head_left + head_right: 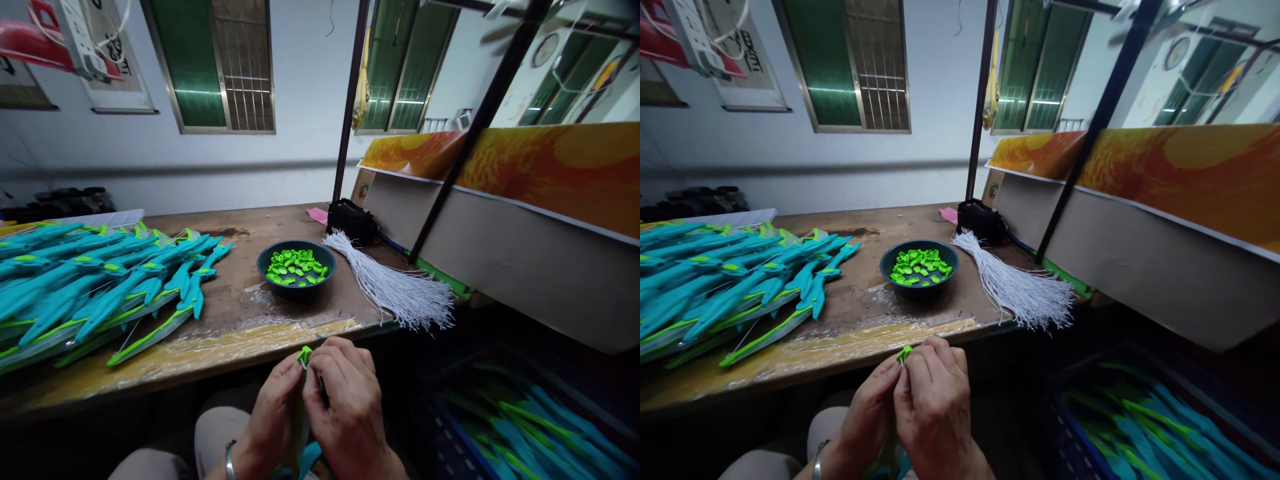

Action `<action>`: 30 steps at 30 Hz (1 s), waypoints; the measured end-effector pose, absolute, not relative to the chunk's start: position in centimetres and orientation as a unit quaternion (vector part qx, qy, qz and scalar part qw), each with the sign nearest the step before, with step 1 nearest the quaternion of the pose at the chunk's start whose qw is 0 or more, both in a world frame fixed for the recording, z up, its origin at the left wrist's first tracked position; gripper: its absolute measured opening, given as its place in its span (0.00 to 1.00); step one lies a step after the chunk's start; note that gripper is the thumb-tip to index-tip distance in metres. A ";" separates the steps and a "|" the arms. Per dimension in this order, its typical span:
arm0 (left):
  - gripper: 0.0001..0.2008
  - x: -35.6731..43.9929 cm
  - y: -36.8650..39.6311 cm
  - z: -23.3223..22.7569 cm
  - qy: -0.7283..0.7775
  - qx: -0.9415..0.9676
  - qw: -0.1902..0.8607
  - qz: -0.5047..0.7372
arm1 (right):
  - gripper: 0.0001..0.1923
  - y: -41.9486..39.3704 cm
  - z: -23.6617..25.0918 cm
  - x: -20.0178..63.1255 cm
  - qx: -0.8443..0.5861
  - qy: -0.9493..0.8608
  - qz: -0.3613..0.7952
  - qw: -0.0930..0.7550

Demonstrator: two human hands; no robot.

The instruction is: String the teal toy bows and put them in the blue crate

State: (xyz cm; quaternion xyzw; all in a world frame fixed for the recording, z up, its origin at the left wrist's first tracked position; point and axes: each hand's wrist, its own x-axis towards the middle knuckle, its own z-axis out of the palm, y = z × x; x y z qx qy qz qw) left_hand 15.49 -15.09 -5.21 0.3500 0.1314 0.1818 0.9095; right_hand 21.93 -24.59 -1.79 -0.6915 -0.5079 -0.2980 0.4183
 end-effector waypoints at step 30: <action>0.16 16.0 -13.9 -7.9 0.188 0.312 0.912 0.188 | 0.09 -24.1 -4.0 22.8 -0.700 -0.506 -0.216 0.455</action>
